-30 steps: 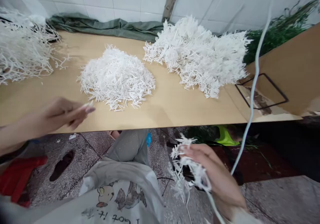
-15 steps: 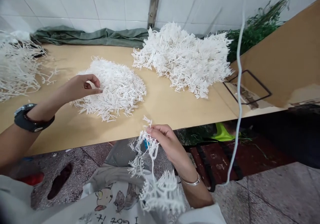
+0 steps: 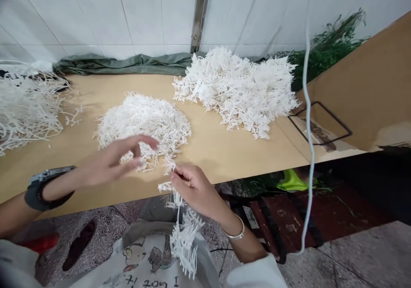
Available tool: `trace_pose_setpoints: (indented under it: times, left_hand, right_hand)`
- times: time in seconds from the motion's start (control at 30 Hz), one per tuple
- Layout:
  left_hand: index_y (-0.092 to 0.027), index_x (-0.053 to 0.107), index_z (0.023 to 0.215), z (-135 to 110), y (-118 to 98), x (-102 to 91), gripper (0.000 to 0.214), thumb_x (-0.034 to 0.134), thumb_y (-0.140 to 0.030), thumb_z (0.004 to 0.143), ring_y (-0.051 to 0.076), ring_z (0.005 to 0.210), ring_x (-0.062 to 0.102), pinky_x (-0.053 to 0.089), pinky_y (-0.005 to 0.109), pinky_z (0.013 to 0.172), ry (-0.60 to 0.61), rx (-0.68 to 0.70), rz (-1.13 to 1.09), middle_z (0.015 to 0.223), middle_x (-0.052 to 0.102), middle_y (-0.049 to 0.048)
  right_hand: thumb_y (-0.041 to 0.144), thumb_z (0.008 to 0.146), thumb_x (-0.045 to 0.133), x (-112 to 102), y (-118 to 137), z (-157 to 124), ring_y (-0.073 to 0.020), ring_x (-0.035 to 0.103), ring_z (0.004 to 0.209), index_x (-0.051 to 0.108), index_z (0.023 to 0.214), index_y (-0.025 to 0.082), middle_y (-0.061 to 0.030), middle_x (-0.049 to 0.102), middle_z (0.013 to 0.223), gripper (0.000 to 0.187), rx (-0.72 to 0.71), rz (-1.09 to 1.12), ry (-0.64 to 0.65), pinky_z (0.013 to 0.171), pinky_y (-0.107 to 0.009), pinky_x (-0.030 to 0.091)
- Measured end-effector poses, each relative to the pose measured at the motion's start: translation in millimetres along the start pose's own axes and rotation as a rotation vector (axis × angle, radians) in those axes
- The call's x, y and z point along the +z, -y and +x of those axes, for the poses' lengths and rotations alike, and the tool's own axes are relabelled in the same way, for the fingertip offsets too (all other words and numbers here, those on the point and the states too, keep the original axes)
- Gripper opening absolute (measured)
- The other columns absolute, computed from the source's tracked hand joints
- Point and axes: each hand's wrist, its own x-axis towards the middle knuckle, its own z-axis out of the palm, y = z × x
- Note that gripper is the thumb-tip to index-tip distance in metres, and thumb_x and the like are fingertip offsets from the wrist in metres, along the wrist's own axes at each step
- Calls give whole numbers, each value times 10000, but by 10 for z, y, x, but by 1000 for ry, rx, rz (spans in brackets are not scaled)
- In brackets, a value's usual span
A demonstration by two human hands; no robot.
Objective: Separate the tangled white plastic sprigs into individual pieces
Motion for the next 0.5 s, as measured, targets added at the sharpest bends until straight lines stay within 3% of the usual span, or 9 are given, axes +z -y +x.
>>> trace_pose_setpoints:
  times: [0.07, 0.17, 0.37, 0.5]
  left_hand:
    - [-198, 476, 1204, -43, -154, 99, 454, 436, -534, 902, 124, 601, 536, 392, 242, 555, 148, 10, -42, 852, 630, 25]
    - [-155, 515, 1068, -44, -197, 203, 421, 429, -534, 906, 110, 516, 462, 327, 240, 499, 200, 32, -77, 637, 529, -20]
    - [-170, 489, 810, -26, -42, 259, 343, 372, -460, 952, 86, 488, 375, 247, 233, 454, 261, 74, -171, 598, 441, -35]
    - [-168, 445, 717, -52, -8, 249, 378, 324, -419, 972, 88, 495, 370, 260, 254, 489, 240, 107, -47, 602, 445, -20]
  right_hand:
    - [344, 955, 378, 24, 88, 38, -106, 382, 630, 388, 696, 190, 22, 384, 674, 301, -68, -120, 20, 598, -249, 310]
    - [273, 962, 343, 47, 204, 74, -126, 454, 718, 407, 753, 189, -8, 465, 762, 235, -115, -257, 48, 663, -262, 344]
    - [163, 879, 443, 68, 233, 113, -100, 383, 612, 353, 661, 192, 33, 403, 652, 238, -109, -355, 169, 568, -241, 284]
    - [220, 866, 483, 95, 164, 165, -84, 320, 542, 448, 629, 178, 48, 362, 585, 243, -3, -183, 235, 499, -235, 225]
